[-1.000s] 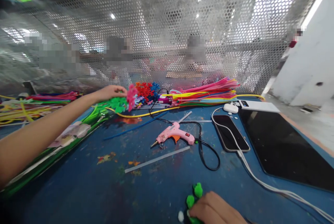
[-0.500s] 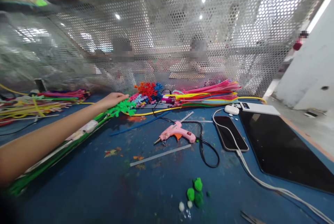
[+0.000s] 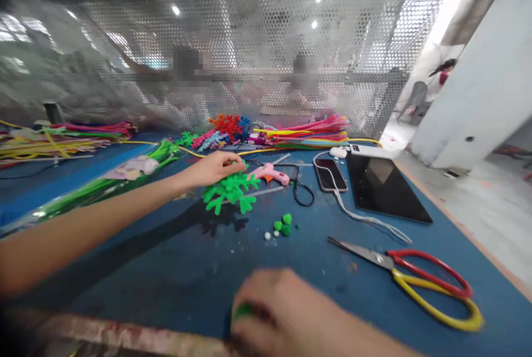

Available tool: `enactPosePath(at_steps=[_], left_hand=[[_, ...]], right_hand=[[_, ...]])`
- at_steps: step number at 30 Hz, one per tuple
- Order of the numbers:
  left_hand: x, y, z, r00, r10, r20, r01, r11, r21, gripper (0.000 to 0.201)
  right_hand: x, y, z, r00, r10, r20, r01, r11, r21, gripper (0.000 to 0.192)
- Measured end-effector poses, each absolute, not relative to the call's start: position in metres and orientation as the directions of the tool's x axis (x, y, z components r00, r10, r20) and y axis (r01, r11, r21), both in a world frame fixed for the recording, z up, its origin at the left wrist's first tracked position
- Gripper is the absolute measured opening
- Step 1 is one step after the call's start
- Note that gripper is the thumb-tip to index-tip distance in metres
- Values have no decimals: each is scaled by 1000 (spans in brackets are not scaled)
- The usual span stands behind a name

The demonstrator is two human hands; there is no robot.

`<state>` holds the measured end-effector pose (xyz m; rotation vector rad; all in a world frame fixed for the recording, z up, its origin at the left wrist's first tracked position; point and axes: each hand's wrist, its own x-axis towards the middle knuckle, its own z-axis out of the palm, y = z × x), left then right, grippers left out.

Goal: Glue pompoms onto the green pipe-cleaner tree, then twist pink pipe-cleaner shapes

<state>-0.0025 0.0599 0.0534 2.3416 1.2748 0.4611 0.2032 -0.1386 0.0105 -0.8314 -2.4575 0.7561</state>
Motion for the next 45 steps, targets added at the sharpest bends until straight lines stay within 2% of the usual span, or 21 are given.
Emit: enactPosePath(at_steps=[1, 2, 5, 9, 11, 14, 19, 21, 26, 33, 37, 41, 45], left_hand=[[5, 46, 46, 545, 835, 76, 677, -492, 548, 42], [11, 32, 38, 569, 820, 67, 643, -494, 585, 42], [26, -5, 12, 595, 803, 9, 535, -405, 742, 36], [30, -33, -13, 543, 835, -87, 370, -146, 917, 31], [28, -38, -19, 536, 839, -96, 303, -85, 949, 30], [27, -42, -25, 545, 833, -94, 202, -21, 979, 27], [34, -53, -26, 580, 793, -188, -43, 261, 964, 30], [36, -56, -26, 580, 792, -191, -120, 315, 941, 33], [38, -57, -28, 567, 809, -155, -162, 294, 942, 35], [38, -59, -30, 561, 823, -91, -79, 162, 984, 31], [38, -59, -30, 543, 839, -48, -55, 93, 994, 31], [38, -59, -29, 549, 834, -59, -55, 106, 993, 34], [37, -60, -26, 592, 796, -127, 62, 113, 992, 44]], right_hand=[[209, -128, 12, -663, 708, 243, 440, 631, -639, 16], [216, -117, 13, -586, 745, 320, 460, 630, -625, 15], [232, -89, 8, -499, 729, 469, 468, 682, -561, 19], [234, -79, -15, -263, 812, 521, 372, 583, -722, 20], [229, -82, -25, -216, 836, 504, 304, 548, -779, 20], [224, -86, -31, -183, 842, 507, 294, 539, -789, 16], [229, -86, -27, -199, 732, 652, 366, 672, -643, 8], [232, -86, -25, -241, 703, 670, 366, 705, -608, 7], [234, -85, -26, -331, 691, 643, 393, 720, -572, 8], [233, -83, -32, -290, 735, 613, 408, 674, -616, 7], [233, -85, -32, -304, 704, 641, 429, 702, -568, 11], [233, -87, -31, -361, 658, 661, 476, 739, -476, 15], [233, -89, -31, -305, 660, 686, 503, 724, -473, 13]])
